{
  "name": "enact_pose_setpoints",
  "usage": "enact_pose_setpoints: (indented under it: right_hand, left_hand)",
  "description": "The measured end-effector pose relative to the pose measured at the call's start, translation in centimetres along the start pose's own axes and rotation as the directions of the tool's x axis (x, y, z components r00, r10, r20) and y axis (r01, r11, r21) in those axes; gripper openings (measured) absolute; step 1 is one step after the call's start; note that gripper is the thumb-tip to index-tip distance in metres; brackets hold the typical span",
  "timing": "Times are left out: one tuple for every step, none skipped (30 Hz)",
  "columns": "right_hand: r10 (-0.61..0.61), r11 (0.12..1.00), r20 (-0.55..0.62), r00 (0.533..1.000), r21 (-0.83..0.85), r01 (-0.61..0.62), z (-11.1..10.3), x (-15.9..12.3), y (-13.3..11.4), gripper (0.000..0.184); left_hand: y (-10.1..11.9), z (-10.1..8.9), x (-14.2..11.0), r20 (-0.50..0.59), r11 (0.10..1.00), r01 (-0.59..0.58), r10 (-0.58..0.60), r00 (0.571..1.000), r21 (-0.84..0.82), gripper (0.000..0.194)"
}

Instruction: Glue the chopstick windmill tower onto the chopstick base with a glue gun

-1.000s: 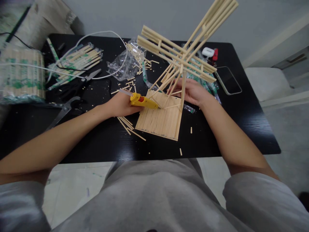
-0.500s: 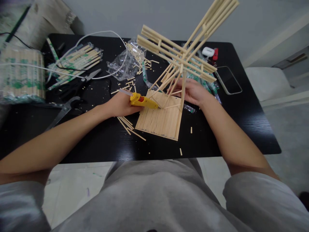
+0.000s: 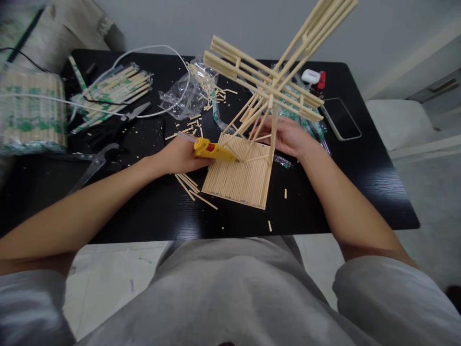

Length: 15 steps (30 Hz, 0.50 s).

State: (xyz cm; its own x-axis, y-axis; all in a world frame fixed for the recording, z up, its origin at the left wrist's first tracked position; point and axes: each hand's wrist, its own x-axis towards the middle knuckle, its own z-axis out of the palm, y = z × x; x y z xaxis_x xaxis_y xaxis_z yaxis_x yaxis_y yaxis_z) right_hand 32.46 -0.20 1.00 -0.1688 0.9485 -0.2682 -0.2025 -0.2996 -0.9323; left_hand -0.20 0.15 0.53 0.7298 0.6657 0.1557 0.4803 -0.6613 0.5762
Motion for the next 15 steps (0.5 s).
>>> enact_pose_setpoints:
  right_hand:
    - [0.002,1.000,-0.008,1.000,-0.001,-0.002,0.02,0.01,-0.01,0.010]
    - [0.005,1.000,-0.015,1.000,0.000,-0.005,0.02,0.03,0.00,0.010]
    - [0.007,1.000,-0.020,1.000,0.003,-0.007,0.00,0.06,0.01,0.010]
    - [0.007,1.000,-0.020,1.000,0.008,-0.007,-0.04,0.09,0.03,0.011]
    - [0.005,1.000,-0.014,1.000,0.012,-0.005,-0.10,0.13,0.06,0.013]
    - [0.004,1.000,-0.005,1.000,0.016,-0.004,-0.16,0.16,0.08,0.014]
    - [0.001,1.000,0.004,1.000,0.019,-0.002,-0.21,0.19,0.11,0.014]
    - [-0.001,1.000,0.014,1.000,0.020,0.001,-0.26,0.20,0.14,0.015]
    - [-0.004,1.000,0.020,1.000,0.021,0.004,-0.28,0.21,0.16,0.015]
    - [-0.007,1.000,0.025,1.000,0.023,0.006,-0.30,0.20,0.17,0.015]
    - [-0.008,1.000,0.027,1.000,0.026,0.007,-0.30,0.19,0.16,0.015]
    - [-0.008,0.999,0.027,1.000,0.032,0.007,-0.30,0.18,0.14,0.017]
    - [-0.006,0.999,0.030,1.000,0.040,0.005,-0.29,0.18,0.09,0.019]
    - [-0.003,0.999,0.033,0.999,0.049,0.001,-0.30,0.18,0.02,0.021]
    - [0.002,0.998,0.036,0.999,0.059,-0.004,-0.31,0.18,-0.06,0.024]
  left_hand:
    - [-0.01,-0.02,0.01,0.008,1.000,-0.003,0.003,1.000,0.003,0.023]
    - [-0.03,-0.03,0.01,0.013,1.000,-0.005,0.005,1.000,0.007,0.023]
    - [-0.05,-0.03,0.02,0.014,1.000,-0.005,0.005,1.000,0.012,0.023]
    - [-0.07,-0.02,0.02,0.013,1.000,-0.005,0.005,1.000,0.017,0.022]
    - [-0.10,0.00,0.03,0.013,1.000,-0.005,0.004,1.000,0.021,0.022]
    - [-0.11,0.02,0.04,0.012,1.000,-0.004,0.004,1.000,0.023,0.022]
    - [-0.12,0.04,0.05,0.012,1.000,-0.004,0.004,1.000,0.023,0.022]
    - [-0.12,0.06,0.06,0.011,1.000,-0.004,0.004,1.000,0.022,0.022]
    - [-0.09,0.06,0.07,0.010,1.000,-0.003,0.003,1.000,0.021,0.023]
    - [-0.03,0.04,0.07,0.012,1.000,-0.001,0.001,1.000,0.021,0.023]
    - [0.05,0.00,0.07,0.016,1.000,0.004,-0.004,1.000,0.024,0.022]
    - [0.16,-0.07,0.05,0.022,1.000,0.012,-0.013,1.000,0.026,0.022]
    - [0.30,-0.17,0.02,0.031,0.999,0.019,-0.020,0.999,0.029,0.023]
    - [0.47,-0.29,-0.01,0.041,0.999,0.027,-0.028,0.999,0.034,0.023]
    - [0.65,-0.43,-0.06,0.053,0.999,0.035,-0.037,0.998,0.039,0.024]
